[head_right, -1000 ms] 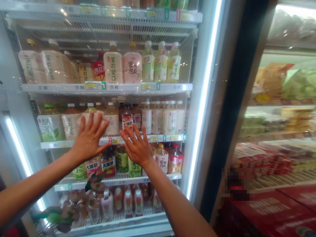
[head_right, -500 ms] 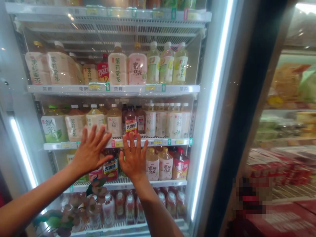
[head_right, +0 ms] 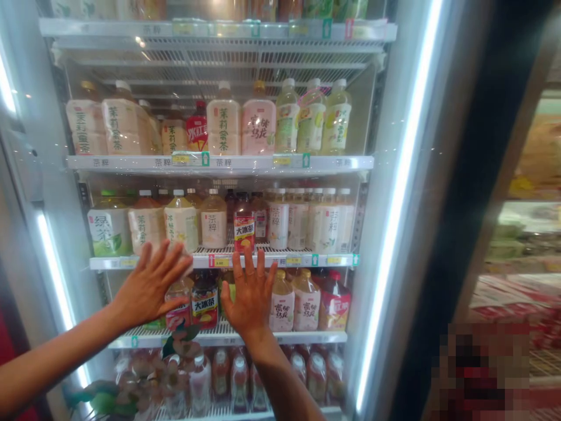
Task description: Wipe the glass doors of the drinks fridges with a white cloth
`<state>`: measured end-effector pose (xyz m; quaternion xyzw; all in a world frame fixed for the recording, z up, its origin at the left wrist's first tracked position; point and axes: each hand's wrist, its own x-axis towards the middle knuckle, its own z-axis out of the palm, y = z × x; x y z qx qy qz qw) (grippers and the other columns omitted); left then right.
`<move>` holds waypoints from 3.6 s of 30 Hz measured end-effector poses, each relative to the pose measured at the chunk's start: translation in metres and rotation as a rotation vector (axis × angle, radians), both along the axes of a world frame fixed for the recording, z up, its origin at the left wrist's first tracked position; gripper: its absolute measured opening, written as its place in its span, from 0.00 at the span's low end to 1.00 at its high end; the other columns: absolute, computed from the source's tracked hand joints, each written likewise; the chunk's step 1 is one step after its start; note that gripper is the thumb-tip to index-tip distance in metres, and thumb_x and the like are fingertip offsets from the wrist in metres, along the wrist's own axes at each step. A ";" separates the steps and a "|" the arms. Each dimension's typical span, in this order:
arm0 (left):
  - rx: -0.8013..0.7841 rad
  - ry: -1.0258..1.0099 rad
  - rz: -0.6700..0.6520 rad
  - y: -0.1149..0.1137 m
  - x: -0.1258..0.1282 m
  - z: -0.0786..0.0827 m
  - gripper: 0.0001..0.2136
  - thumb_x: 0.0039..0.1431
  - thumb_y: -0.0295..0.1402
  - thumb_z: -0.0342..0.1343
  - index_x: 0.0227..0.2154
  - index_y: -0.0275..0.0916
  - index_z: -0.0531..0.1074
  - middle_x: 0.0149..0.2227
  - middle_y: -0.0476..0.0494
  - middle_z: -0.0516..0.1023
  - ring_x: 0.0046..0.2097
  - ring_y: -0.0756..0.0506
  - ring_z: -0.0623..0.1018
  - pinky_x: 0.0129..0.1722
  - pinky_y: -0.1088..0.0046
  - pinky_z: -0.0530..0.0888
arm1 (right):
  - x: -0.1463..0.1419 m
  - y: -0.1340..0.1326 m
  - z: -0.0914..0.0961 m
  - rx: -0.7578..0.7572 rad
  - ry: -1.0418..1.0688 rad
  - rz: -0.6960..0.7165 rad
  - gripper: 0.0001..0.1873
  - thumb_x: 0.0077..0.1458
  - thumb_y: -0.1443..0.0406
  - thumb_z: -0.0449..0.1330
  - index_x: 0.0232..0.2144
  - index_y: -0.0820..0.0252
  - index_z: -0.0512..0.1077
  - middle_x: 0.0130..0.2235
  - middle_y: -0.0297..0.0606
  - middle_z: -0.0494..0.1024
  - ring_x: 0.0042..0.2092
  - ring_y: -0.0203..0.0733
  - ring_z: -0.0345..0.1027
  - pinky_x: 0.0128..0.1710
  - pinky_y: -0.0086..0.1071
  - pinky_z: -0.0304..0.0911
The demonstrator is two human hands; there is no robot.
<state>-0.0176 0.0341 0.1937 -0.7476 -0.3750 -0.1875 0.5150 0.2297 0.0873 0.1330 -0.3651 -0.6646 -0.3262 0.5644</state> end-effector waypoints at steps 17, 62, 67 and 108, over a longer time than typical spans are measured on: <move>-0.015 -0.080 -0.001 0.003 0.021 -0.026 0.47 0.63 0.60 0.50 0.74 0.42 0.36 0.76 0.41 0.35 0.76 0.35 0.33 0.74 0.47 0.34 | -0.005 -0.003 -0.044 0.015 -0.081 0.068 0.48 0.62 0.54 0.61 0.74 0.61 0.44 0.75 0.48 0.40 0.76 0.62 0.33 0.71 0.66 0.35; -0.002 -0.322 0.001 -0.003 0.017 -0.079 0.42 0.67 0.51 0.50 0.74 0.41 0.35 0.76 0.41 0.30 0.75 0.37 0.30 0.72 0.44 0.32 | -0.003 -0.004 -0.042 0.035 -0.068 0.055 0.47 0.63 0.52 0.59 0.74 0.59 0.42 0.76 0.45 0.39 0.76 0.59 0.35 0.72 0.62 0.37; -0.109 -0.016 -0.070 -0.014 0.006 -0.117 0.41 0.66 0.54 0.50 0.74 0.46 0.39 0.76 0.51 0.38 0.76 0.44 0.37 0.75 0.55 0.34 | -0.004 -0.005 -0.042 0.031 -0.055 0.071 0.47 0.62 0.53 0.60 0.74 0.59 0.43 0.75 0.46 0.43 0.75 0.58 0.37 0.72 0.62 0.38; -0.207 0.270 -0.069 0.018 0.060 0.119 0.42 0.65 0.61 0.42 0.74 0.46 0.39 0.76 0.43 0.41 0.76 0.38 0.40 0.74 0.48 0.35 | 0.062 0.026 0.126 0.120 -0.273 -0.054 0.49 0.66 0.48 0.52 0.74 0.58 0.28 0.76 0.46 0.36 0.76 0.59 0.26 0.71 0.69 0.32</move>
